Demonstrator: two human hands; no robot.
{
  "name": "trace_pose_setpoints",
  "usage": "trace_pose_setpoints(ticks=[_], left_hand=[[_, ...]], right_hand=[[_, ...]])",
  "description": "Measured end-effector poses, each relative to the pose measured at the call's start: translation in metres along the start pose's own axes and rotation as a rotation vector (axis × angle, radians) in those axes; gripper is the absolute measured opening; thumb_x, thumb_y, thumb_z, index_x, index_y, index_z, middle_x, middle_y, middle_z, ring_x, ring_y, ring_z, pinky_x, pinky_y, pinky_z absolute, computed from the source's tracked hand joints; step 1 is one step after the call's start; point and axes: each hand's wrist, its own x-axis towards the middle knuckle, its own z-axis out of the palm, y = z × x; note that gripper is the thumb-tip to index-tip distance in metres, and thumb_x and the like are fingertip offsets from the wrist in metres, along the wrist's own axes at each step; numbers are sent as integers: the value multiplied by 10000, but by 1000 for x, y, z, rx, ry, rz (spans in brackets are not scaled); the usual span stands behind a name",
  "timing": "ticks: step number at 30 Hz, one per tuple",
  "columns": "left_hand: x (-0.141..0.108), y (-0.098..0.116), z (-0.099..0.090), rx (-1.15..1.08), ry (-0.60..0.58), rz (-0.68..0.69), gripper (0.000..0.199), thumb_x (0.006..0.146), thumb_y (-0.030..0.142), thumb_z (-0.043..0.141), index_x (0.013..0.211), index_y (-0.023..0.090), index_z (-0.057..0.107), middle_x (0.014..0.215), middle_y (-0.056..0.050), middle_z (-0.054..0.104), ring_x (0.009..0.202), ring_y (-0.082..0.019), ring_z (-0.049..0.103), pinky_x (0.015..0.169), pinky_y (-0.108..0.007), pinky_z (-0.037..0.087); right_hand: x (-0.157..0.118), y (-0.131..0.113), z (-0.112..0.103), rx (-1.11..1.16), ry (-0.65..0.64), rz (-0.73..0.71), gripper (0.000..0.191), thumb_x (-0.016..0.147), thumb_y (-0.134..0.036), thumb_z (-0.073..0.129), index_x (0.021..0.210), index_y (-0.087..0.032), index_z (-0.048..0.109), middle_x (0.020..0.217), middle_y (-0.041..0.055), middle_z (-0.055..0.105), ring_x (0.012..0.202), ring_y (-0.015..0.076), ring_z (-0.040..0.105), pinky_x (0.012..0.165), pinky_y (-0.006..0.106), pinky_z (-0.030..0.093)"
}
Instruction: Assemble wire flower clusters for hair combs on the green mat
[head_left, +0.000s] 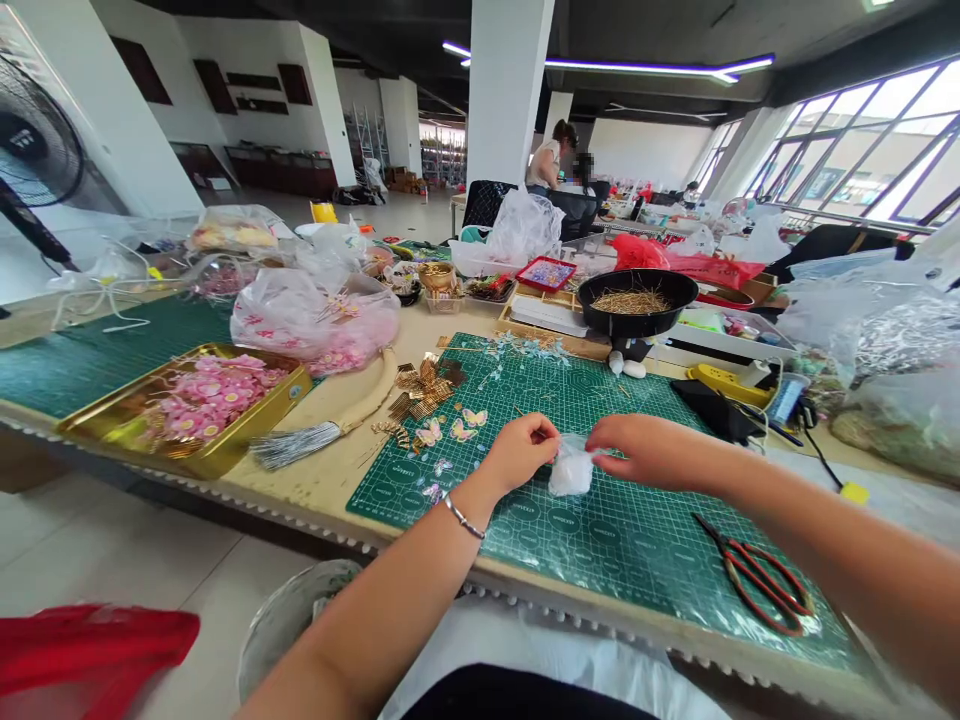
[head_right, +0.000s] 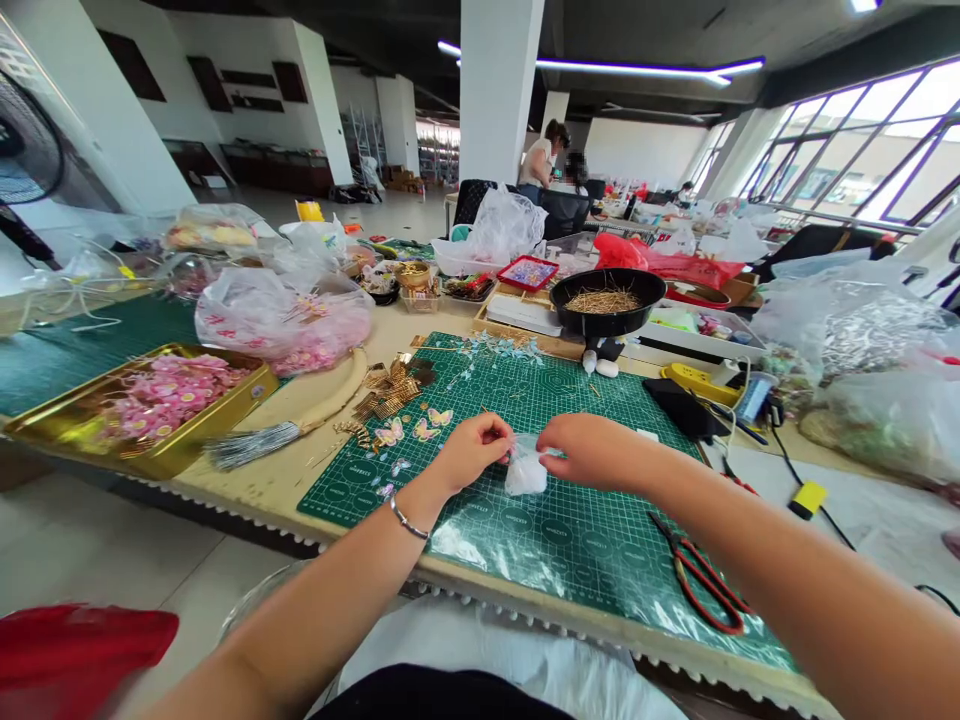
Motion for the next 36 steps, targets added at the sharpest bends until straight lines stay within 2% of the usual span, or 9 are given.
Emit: trace_pose_setpoints(ticks=[3, 7, 9, 13, 18, 25, 30, 36], left_hand=[[-1, 2, -2, 77, 20, 58, 67, 739, 212, 588, 757, 150, 571, 750, -5, 590, 696, -110, 539, 672, -244, 452], [-2, 6, -1, 61, -52, 112, 181, 740, 232, 617, 900, 151, 593, 904, -33, 622, 817, -129, 554, 736, -249, 441], [-3, 8, 0, 125, -94, 83, 207, 738, 261, 637, 911, 148, 612, 880, -30, 628, 780, -128, 544, 699, -242, 425], [-5, 10, 1, 222, -109, 86, 169, 772, 304, 615, 800, 141, 646, 751, -11, 621, 684, -116, 514, 621, -227, 387], [-6, 11, 1, 285, -117, 157, 169, 772, 313, 624, 785, 146, 652, 746, -10, 627, 676, -118, 516, 619, -225, 383], [-9, 14, 3, 329, -156, 272, 214, 810, 356, 599, 735, 160, 643, 762, -26, 642, 722, -136, 535, 672, -249, 386], [-9, 12, 3, 307, -176, 295, 230, 809, 368, 595, 716, 161, 634, 739, -28, 627, 699, -137, 524, 652, -253, 386], [-10, 14, 0, 322, -169, 288, 171, 789, 317, 614, 771, 149, 637, 768, -27, 623, 704, -131, 510, 646, -245, 377]], right_hand=[[-9, 1, 7, 46, 78, 95, 173, 819, -192, 495, 860, -180, 664, 850, 57, 647, 779, 197, 587, 684, 301, 408], [-15, -3, 20, 181, 250, 242, 160, 836, -220, 459, 780, -190, 606, 738, 20, 616, 665, 159, 543, 602, 274, 374], [-16, -8, 28, 272, 331, 291, 136, 838, -232, 452, 805, -190, 578, 723, 10, 604, 645, 150, 529, 591, 270, 373], [-20, -15, 42, 456, 460, 387, 137, 818, -247, 489, 899, -181, 577, 759, 18, 608, 674, 158, 544, 615, 280, 403], [-22, -20, 53, 513, 588, 354, 124, 806, -204, 500, 717, -181, 582, 746, 30, 580, 725, 169, 528, 648, 293, 403], [-22, -36, 64, 469, 732, 268, 136, 785, -106, 486, 678, -184, 517, 710, 19, 535, 710, 159, 502, 646, 290, 401], [-17, -43, 70, 517, 751, 264, 79, 800, -131, 533, 754, -188, 562, 799, 32, 574, 784, 173, 528, 695, 303, 424], [-15, -43, 72, 547, 767, 241, 158, 826, -147, 471, 689, -192, 533, 741, 31, 553, 738, 175, 518, 677, 313, 416]])
